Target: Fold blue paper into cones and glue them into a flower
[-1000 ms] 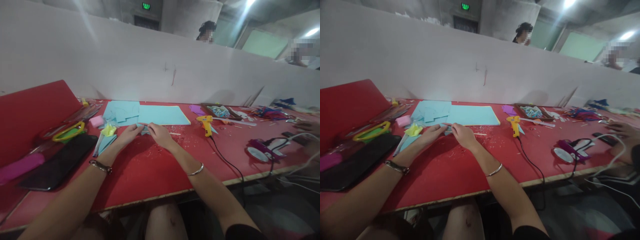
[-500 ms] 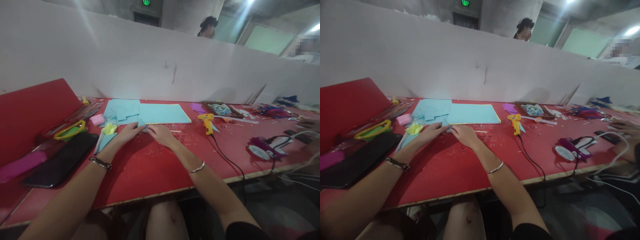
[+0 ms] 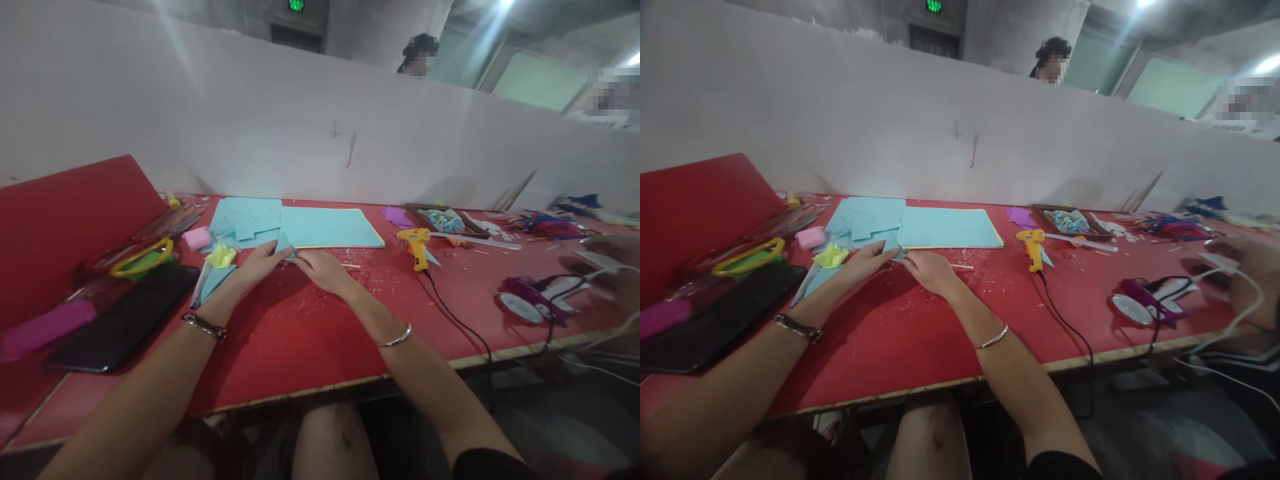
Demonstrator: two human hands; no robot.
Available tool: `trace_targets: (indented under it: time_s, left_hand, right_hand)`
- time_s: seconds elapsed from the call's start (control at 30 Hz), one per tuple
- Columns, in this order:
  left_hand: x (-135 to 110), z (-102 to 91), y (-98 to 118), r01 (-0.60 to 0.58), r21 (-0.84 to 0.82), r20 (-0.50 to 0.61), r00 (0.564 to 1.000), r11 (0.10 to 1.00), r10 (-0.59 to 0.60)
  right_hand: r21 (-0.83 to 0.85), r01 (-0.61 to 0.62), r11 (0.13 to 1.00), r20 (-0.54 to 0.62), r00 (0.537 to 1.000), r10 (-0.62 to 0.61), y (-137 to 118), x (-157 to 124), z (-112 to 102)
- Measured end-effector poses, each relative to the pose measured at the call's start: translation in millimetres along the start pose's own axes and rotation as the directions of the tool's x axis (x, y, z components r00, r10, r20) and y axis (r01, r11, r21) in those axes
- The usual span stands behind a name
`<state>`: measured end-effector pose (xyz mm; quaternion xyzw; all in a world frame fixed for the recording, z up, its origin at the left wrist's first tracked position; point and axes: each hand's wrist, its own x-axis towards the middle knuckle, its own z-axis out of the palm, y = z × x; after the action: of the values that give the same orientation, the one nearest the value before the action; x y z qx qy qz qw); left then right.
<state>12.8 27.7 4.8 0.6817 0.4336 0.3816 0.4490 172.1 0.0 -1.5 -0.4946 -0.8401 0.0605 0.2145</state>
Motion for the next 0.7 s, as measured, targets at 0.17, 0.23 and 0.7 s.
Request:
trace_targets:
  time_s: [0.17,0.23,0.7]
  left_hand:
    - [-0.3,-0.4,-1.1,-0.012,0.021,0.011,1.000,1.000,0.012]
    - [0.5,-0.7,-3.0,0.010,0.040,0.007,1.000,0.999,-0.010]
    - [0.9,0.9,-4.2,-0.085,0.197,0.047,0.996,0.977,0.078]
  right_hand:
    - [0.013,0.008,1.000,-0.011,1.000,-0.008,-1.6,-0.3,-1.3]
    - [0.016,0.015,1.000,-0.020,1.000,-0.015,-1.2,0.0,-1.1]
    - [-0.183,0.083,0.980,-0.005,0.996,-0.086,0.2,-1.2,-4.3]
